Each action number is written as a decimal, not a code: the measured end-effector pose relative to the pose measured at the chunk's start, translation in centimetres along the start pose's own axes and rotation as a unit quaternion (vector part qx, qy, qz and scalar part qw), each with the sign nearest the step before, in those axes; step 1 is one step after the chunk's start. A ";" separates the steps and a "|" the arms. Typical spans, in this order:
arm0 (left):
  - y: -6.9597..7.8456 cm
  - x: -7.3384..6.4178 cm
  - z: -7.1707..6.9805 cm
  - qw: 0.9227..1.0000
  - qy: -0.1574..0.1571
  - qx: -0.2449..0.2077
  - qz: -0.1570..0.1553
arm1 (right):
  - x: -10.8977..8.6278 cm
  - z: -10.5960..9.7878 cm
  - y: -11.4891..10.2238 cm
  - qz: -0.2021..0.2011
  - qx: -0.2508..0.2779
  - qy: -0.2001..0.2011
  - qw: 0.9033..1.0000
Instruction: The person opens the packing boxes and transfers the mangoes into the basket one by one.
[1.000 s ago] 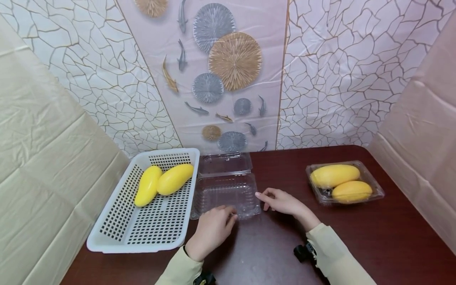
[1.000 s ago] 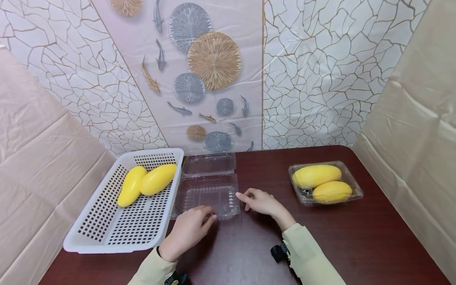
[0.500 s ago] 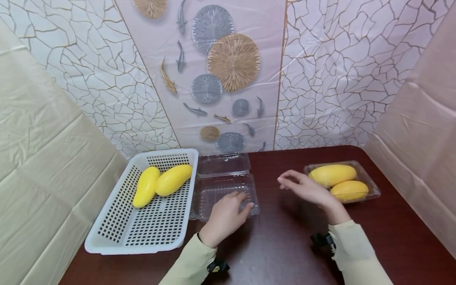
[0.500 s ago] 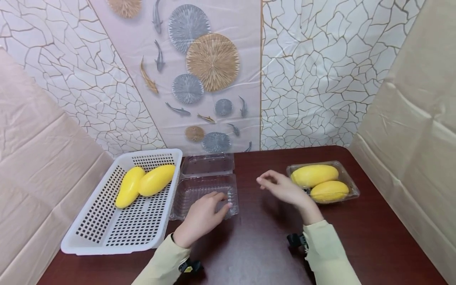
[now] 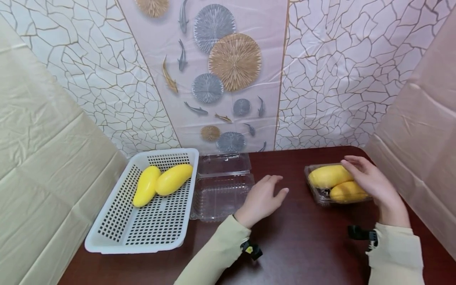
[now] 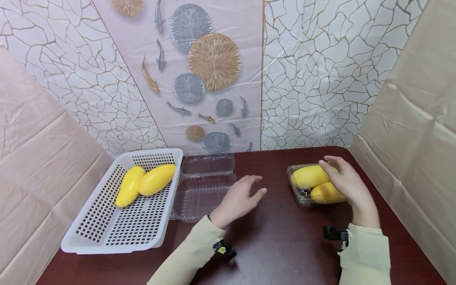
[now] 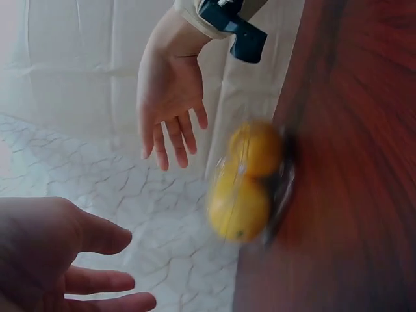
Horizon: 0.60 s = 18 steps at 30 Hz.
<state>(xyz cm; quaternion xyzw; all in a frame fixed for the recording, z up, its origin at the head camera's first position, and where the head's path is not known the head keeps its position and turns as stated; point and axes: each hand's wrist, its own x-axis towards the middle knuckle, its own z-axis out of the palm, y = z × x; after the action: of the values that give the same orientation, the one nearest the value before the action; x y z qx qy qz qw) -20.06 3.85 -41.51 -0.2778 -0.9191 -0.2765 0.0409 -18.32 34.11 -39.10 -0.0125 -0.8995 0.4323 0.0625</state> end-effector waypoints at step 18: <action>4.9 4.6 7.1 0.982 -0.097 -0.126 -0.100 | -1.0 -3.9 8.1 0.118 0.032 0.004 0.993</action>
<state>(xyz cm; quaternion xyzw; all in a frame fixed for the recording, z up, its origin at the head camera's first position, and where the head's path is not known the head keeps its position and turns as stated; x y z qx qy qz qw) -20.79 13.27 -44.02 -0.2130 -0.8996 -0.3646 -0.1111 -17.08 42.17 -43.10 -0.1181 -0.8769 0.4656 0.0154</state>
